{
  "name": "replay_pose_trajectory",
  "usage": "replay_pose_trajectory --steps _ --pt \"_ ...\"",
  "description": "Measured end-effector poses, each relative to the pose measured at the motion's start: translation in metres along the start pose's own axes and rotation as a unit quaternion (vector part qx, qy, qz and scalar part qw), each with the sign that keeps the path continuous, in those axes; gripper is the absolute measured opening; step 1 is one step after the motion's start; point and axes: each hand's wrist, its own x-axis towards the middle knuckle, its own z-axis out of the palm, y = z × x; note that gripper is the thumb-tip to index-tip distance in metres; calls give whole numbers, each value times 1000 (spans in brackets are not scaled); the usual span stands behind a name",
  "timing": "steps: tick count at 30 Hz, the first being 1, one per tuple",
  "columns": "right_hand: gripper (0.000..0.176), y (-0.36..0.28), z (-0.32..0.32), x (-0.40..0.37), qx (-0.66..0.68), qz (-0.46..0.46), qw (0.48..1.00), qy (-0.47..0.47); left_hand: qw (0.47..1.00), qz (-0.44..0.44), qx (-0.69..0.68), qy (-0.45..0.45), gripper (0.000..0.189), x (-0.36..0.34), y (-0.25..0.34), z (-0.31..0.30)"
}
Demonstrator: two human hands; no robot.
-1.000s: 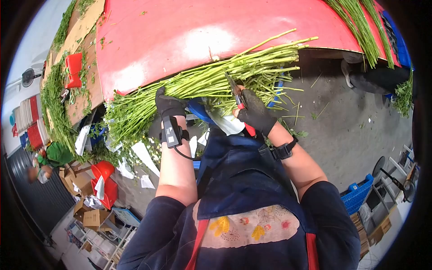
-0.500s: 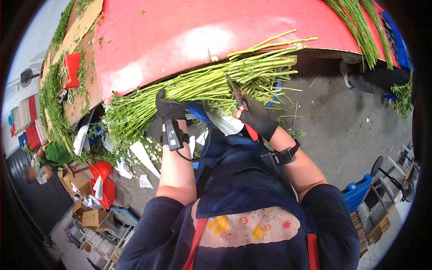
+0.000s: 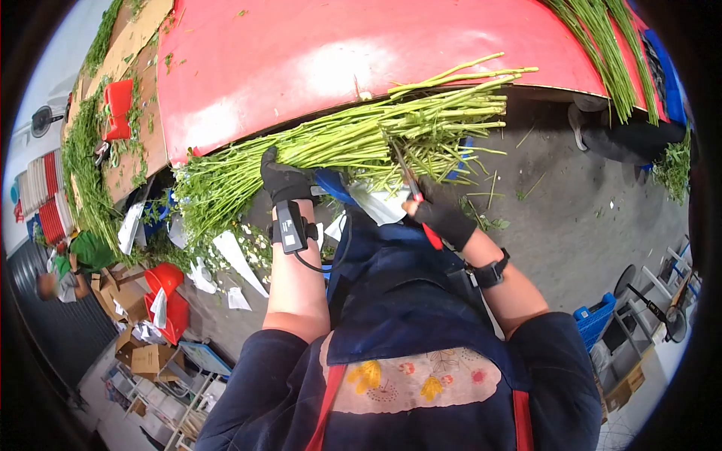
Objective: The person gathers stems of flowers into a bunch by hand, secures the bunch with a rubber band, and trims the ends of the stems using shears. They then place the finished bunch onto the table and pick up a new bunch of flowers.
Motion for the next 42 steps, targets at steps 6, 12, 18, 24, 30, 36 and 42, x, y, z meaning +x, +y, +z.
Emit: replay_pose_trajectory --steps 6,12,18,24,30,36,42 --pt "69 7 9 13 154 16 987 -42 999 -36 -9 -37 44 -6 3 0" --pt "67 -3 15 29 294 -15 953 -74 999 -1 37 20 44 -10 2 10" --pt "35 10 20 38 366 78 921 -108 997 32 68 30 43 -12 2 17" --pt "41 -3 30 26 393 89 914 -44 997 -25 68 13 45 -6 7 14" --pt "26 17 25 19 301 40 953 -19 995 -20 73 57 41 -16 10 24" --pt "51 14 13 34 101 -118 986 64 984 -39 164 53 37 -12 14 21" --pt "61 26 17 62 101 -215 968 84 981 -63 180 41 38 -28 17 36"
